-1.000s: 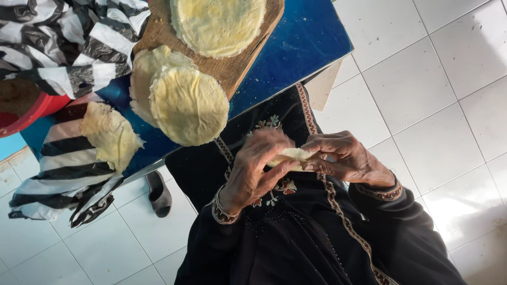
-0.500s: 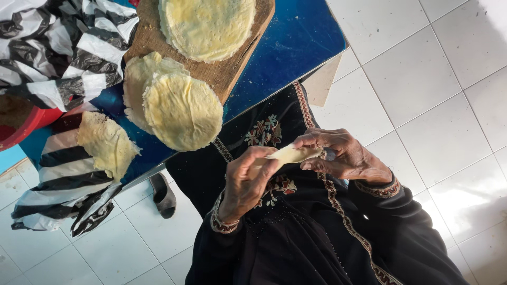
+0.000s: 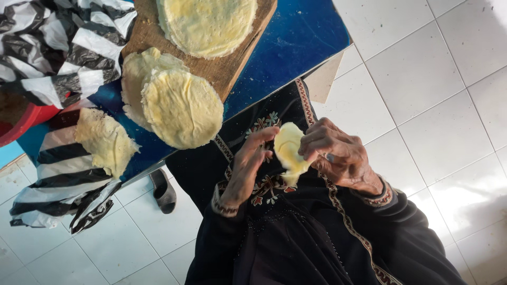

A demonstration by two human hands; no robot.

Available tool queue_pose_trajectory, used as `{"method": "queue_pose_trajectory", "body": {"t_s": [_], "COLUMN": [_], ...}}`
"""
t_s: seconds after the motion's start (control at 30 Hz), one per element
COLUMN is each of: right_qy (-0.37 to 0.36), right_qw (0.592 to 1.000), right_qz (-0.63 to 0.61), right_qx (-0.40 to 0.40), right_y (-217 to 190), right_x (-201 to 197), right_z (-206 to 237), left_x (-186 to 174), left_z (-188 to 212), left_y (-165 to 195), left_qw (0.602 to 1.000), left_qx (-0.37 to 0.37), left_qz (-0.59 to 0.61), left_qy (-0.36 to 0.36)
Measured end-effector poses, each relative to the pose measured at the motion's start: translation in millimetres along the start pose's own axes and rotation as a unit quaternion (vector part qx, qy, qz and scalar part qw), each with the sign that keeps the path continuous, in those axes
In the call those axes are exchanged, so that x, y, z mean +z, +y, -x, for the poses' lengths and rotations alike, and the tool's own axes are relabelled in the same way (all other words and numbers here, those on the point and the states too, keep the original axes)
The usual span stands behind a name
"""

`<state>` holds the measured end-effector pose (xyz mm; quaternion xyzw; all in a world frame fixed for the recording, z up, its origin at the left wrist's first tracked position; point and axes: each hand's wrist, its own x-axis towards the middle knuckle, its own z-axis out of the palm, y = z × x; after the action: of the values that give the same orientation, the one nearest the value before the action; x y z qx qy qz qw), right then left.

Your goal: The person sits with round thin crepe-like discs and peels a thin translucent layer off each disc by hand, working over their lap. They place the separated thin sheets onto a stack on a wooden board on the blue table and set the peeled discs aside, continuing disc by disc.

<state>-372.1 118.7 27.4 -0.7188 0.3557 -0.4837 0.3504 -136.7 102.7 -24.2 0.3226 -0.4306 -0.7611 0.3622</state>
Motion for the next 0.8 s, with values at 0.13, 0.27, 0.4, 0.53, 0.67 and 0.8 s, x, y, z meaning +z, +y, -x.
{"method": "queue_pose_trajectory", "body": {"t_s": [0.13, 0.27, 0.4, 0.53, 0.67, 0.8], "right_qy": [-0.002, -0.010, -0.065, -0.041, -0.079, -0.085], "right_qw": [1.000, 0.999, 0.996, 0.950, 0.973, 0.974], "right_qz": [0.023, 0.039, 0.052, -0.250, -0.129, -0.156], "right_qx": [-0.015, 0.009, 0.043, 0.185, 0.174, 0.142], "right_y": [6, 13, 16, 22, 27, 22], "right_x": [11, 4, -9, -7, 12, 23], "right_z": [14, 28, 35, 27, 13, 3], "left_x": [8, 1, -14, -16, -15, -13], "left_z": [-11, -3, 10, 15, 22, 25], "left_y": [-34, -46, -28, -9, 3, 10], "left_qw": [0.927, 0.949, 0.991, 0.999, 0.993, 0.992], "left_qx": [-0.219, -0.070, -0.029, 0.016, 0.032, 0.060], "left_qz": [0.301, 0.308, 0.128, 0.033, 0.070, 0.033], "left_qy": [-0.043, 0.016, 0.029, -0.040, -0.086, -0.108]}}
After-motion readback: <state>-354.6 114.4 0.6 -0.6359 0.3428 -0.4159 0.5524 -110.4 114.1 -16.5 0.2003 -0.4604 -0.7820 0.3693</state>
